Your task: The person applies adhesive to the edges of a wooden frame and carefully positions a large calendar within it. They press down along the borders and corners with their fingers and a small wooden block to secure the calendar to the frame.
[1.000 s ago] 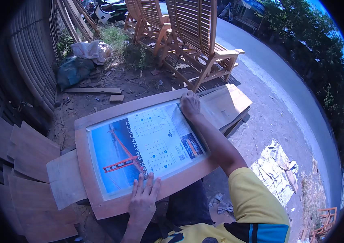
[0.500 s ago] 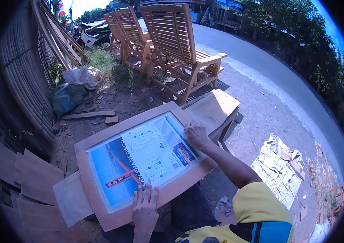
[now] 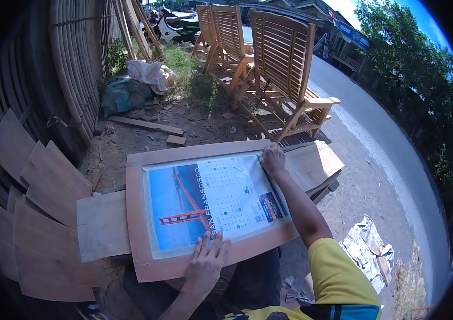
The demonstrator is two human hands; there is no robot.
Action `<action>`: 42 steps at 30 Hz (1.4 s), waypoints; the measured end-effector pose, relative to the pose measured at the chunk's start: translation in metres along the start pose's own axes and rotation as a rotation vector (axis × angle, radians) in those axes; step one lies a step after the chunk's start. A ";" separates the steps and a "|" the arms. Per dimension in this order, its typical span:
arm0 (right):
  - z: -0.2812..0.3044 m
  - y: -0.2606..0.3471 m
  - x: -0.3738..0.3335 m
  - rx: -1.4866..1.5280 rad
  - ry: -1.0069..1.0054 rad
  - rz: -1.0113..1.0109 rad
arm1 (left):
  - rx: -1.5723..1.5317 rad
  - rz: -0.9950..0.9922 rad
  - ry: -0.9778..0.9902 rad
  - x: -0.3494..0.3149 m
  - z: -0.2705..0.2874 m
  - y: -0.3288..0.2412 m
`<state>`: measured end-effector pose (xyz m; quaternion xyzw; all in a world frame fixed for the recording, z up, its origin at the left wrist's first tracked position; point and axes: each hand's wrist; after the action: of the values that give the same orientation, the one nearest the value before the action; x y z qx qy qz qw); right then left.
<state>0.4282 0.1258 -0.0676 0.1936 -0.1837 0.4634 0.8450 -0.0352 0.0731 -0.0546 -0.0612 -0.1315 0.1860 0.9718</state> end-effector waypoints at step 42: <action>0.168 0.038 -0.103 0.483 1.178 0.282 | 0.037 0.097 0.045 0.011 -0.003 0.007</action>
<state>0.3221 -0.0128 0.0318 0.0658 0.3961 0.6266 0.6680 -0.0272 0.0830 -0.0562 -0.0534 -0.1028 0.2337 0.9654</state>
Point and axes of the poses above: each hand's wrist, its own x-axis towards the middle knuckle, its own z-axis out of the back of the hand, y = z × x, and after that the axes turned 9 degrees about x, right-handed
